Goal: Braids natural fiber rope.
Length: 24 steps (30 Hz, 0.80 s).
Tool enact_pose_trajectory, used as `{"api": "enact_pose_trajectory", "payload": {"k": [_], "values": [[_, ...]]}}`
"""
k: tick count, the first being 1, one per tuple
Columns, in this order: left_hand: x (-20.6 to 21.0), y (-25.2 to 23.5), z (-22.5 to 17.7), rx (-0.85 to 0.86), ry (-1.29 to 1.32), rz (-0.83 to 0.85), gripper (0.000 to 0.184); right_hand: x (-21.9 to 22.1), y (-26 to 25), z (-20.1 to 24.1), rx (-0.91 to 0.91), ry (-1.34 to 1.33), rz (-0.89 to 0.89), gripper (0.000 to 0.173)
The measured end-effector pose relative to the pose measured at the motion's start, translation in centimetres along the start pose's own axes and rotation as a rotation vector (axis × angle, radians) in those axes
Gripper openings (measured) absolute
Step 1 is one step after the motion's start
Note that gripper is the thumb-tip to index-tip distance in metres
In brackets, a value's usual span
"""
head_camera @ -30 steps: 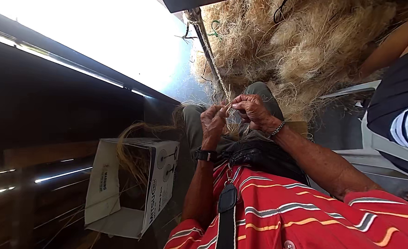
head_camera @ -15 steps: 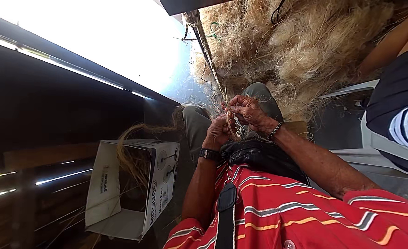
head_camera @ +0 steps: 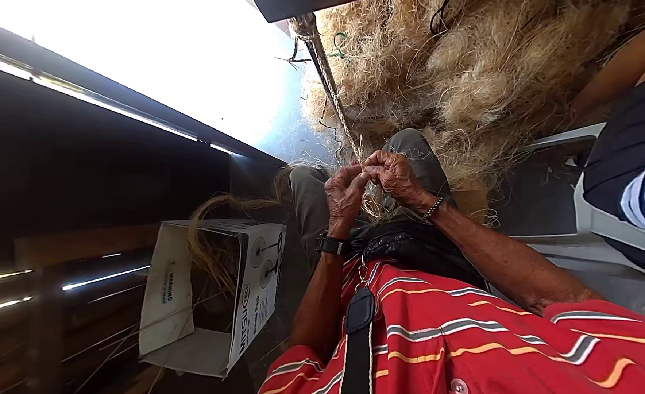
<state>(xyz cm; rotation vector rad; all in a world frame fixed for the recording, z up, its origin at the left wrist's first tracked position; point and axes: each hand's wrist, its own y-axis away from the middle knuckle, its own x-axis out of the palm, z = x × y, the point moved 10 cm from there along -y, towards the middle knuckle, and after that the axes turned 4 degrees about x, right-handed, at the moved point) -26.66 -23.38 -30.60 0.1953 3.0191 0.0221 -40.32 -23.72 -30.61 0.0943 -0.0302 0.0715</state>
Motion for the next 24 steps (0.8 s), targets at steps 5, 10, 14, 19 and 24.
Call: {"api": "enact_pose_trajectory", "payload": {"k": [5, 10, 14, 19, 24], "values": [[-1.0, -0.6, -1.9, 0.187, -0.351, 0.040, 0.004, 0.0, -0.2, -1.6, 0.088, -0.104, 0.018, 0.012], [-1.2, -0.7, -2.3, 0.225, -0.376, 0.047, 0.002, 0.4, -0.2, -2.4, 0.186, -0.224, 0.022, 0.013], [-1.1, -0.5, -1.4, 0.113, -0.291, 0.069, 0.004, -0.1, -0.1, -2.5, 0.187, -0.213, 0.024, 0.013], [-0.8, -0.4, 1.1, -0.122, -0.170, 0.051, 0.010, -0.6, 0.2, -2.4, 0.177, -0.147, 0.041, 0.015], [0.1, 0.2, 2.1, -0.259, -0.071, 0.099, 0.019, -1.2, 0.5, -1.8, 0.167, -0.131, 0.023, 0.014]]}}
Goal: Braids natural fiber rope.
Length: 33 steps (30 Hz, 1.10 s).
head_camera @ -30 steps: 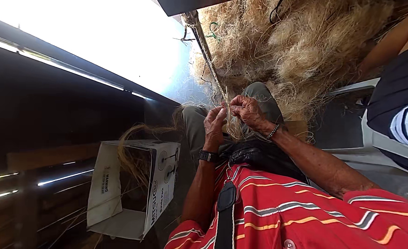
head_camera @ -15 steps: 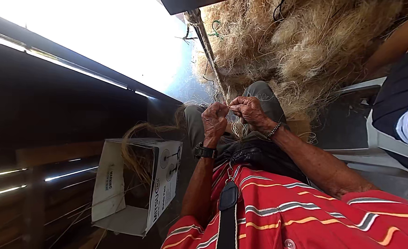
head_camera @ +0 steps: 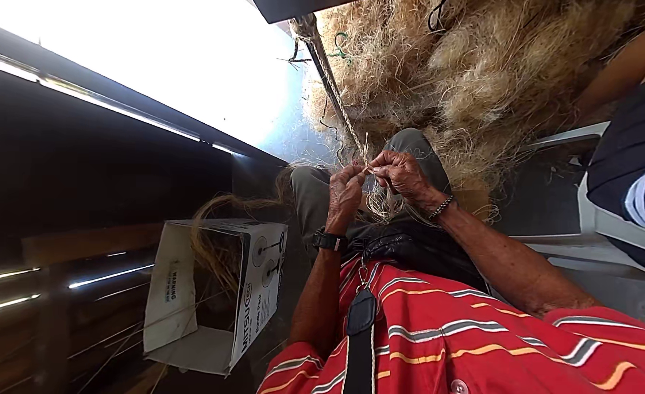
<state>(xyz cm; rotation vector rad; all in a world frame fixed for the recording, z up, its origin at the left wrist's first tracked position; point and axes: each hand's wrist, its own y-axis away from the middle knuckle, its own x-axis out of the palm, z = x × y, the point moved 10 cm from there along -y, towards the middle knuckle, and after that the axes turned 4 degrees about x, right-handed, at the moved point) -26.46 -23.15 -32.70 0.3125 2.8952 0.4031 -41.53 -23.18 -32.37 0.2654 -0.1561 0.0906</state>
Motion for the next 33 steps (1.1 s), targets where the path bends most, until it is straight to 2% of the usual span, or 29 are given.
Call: {"api": "enact_pose_trajectory", "payload": {"k": [5, 8, 13, 16, 21, 25, 28, 30, 33], "values": [[0.0, -0.2, -2.1, 0.188, -0.130, 0.032, 0.019, 0.1, 0.0, 1.3, -0.116, 0.098, -0.010, 0.013], [0.1, -0.3, -2.3, 0.166, -0.095, 0.017, 0.019, 0.1, -0.1, 1.5, -0.148, 0.127, -0.001, 0.013], [-0.4, -0.3, -3.5, 0.268, -0.276, -0.045, 0.010, 0.5, 0.0, 1.9, -0.147, 0.196, 0.031, 0.011], [-0.7, -0.3, -4.1, 0.306, -0.334, -0.030, 0.010, 0.7, -1.0, 2.1, -0.076, 0.173, 0.076, 0.012], [-0.2, -0.7, -3.1, 0.185, -0.096, 0.073, 0.008, 0.5, -1.9, 0.1, 0.167, -0.096, 0.235, 0.010], [0.9, -0.9, -3.1, 0.099, 0.126, 0.108, 0.008, -0.2, -1.7, -2.6, 0.149, -0.196, 0.278, 0.008], [2.2, -1.0, -3.4, 0.093, 0.337, 0.204, 0.011, -0.2, -1.4, -3.8, 0.162, -0.222, 0.280, 0.006], [2.6, -1.0, -3.8, 0.120, 0.394, 0.228, 0.012, -0.6, -1.2, -3.6, 0.137, -0.101, 0.253, 0.007], [1.8, -1.0, -3.7, 0.190, 0.194, 0.108, 0.012, -2.9, -0.1, -0.6, -0.014, 0.330, 0.071, 0.015]]}}
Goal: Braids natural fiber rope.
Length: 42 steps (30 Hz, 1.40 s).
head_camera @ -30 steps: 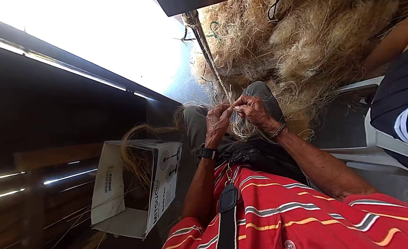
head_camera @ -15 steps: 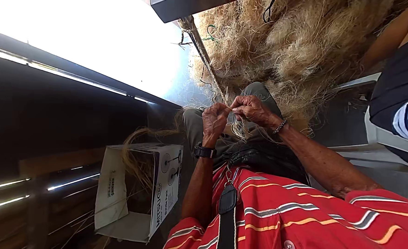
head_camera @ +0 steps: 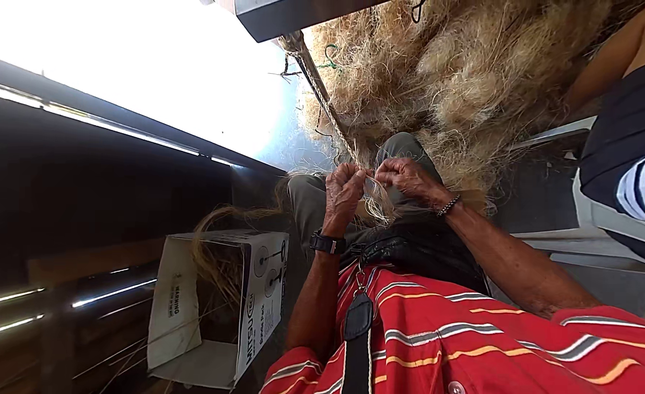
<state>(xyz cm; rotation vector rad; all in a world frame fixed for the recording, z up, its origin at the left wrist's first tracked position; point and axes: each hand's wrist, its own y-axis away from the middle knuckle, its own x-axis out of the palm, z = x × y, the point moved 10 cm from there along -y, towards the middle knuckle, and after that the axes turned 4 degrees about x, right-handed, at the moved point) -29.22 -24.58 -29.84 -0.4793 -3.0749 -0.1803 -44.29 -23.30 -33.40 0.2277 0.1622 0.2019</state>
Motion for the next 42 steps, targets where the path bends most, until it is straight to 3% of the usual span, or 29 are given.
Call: {"api": "enact_pose_trajectory", "payload": {"k": [2, 4, 6, 11, 19, 27, 33, 39, 42], "values": [[-0.6, 0.2, 0.2, 0.021, -0.174, -0.058, 0.012, -1.4, 0.9, 2.3, -0.115, 0.081, -0.111, 0.015], [-0.5, 0.1, 0.2, 0.034, -0.241, -0.073, 0.011, -1.2, 1.3, 3.6, -0.114, 0.049, -0.080, 0.019], [-0.3, 0.0, -0.1, 0.039, -0.282, -0.062, 0.009, 0.2, 0.9, 3.8, -0.001, -0.069, 0.009, 0.026], [-0.7, 0.0, -1.2, 0.057, -0.380, 0.032, 0.009, 1.9, -0.3, 1.9, 0.257, -0.391, -0.009, 0.008], [-1.6, 0.8, 0.1, 0.015, -0.172, -0.006, 0.007, 1.3, -1.6, 5.5, -0.119, 0.015, -0.112, 0.010], [-2.2, 1.7, 0.4, -0.007, -0.142, -0.082, 0.012, 2.6, 0.0, 7.3, -0.282, 0.351, -0.144, 0.009], [-1.8, 2.3, 3.6, -0.236, 0.345, -0.159, 0.016, 3.0, -0.2, 5.6, -0.184, 0.085, -0.023, 0.014], [2.1, 3.4, 7.0, -0.540, 0.874, -0.025, 0.023, 3.7, -0.1, 4.1, -0.110, -0.112, 0.015, 0.014], [2.3, 3.7, 8.6, -0.601, 0.771, 0.009, 0.026, 3.7, 1.4, 4.8, -0.074, -0.209, 0.035, 0.012]]}}
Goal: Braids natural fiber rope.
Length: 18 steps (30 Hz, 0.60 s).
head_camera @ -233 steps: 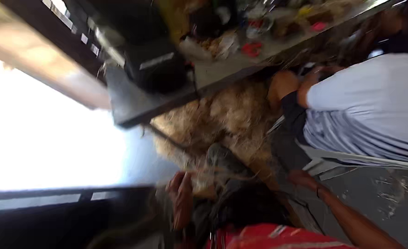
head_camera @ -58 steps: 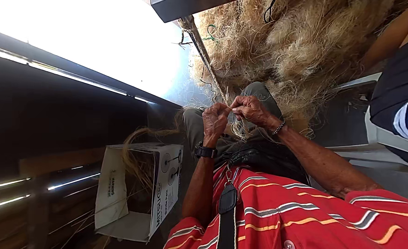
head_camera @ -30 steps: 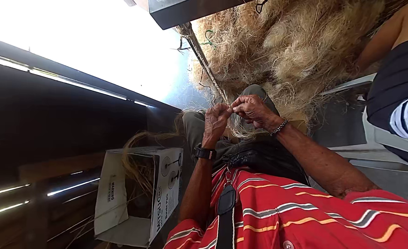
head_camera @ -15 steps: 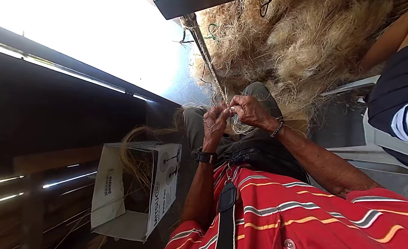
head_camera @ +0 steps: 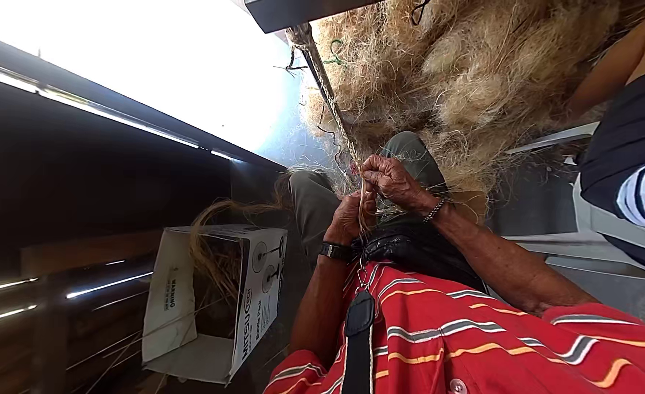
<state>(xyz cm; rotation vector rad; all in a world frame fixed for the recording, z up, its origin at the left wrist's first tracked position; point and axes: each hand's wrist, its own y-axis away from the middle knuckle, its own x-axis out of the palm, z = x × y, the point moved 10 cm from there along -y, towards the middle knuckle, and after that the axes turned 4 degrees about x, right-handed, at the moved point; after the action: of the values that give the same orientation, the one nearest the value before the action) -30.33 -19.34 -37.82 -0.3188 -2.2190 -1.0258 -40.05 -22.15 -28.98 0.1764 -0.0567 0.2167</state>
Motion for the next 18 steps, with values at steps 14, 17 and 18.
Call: {"api": "enact_pose_trajectory", "payload": {"k": [14, 17, 18], "values": [[3.2, 4.0, -8.8, 0.698, -1.050, -0.160, 0.008, -0.8, -1.3, -0.5, -0.160, 0.203, -0.112, 0.010], [4.4, 4.7, -9.9, 0.770, -1.365, -0.186, 0.009, -0.8, -1.6, -0.4, -0.174, 0.233, -0.116, 0.010], [4.9, 4.8, -10.3, 0.799, -1.432, -0.195, 0.010, -0.8, -1.6, -0.2, -0.181, 0.241, -0.117, 0.010]]}}
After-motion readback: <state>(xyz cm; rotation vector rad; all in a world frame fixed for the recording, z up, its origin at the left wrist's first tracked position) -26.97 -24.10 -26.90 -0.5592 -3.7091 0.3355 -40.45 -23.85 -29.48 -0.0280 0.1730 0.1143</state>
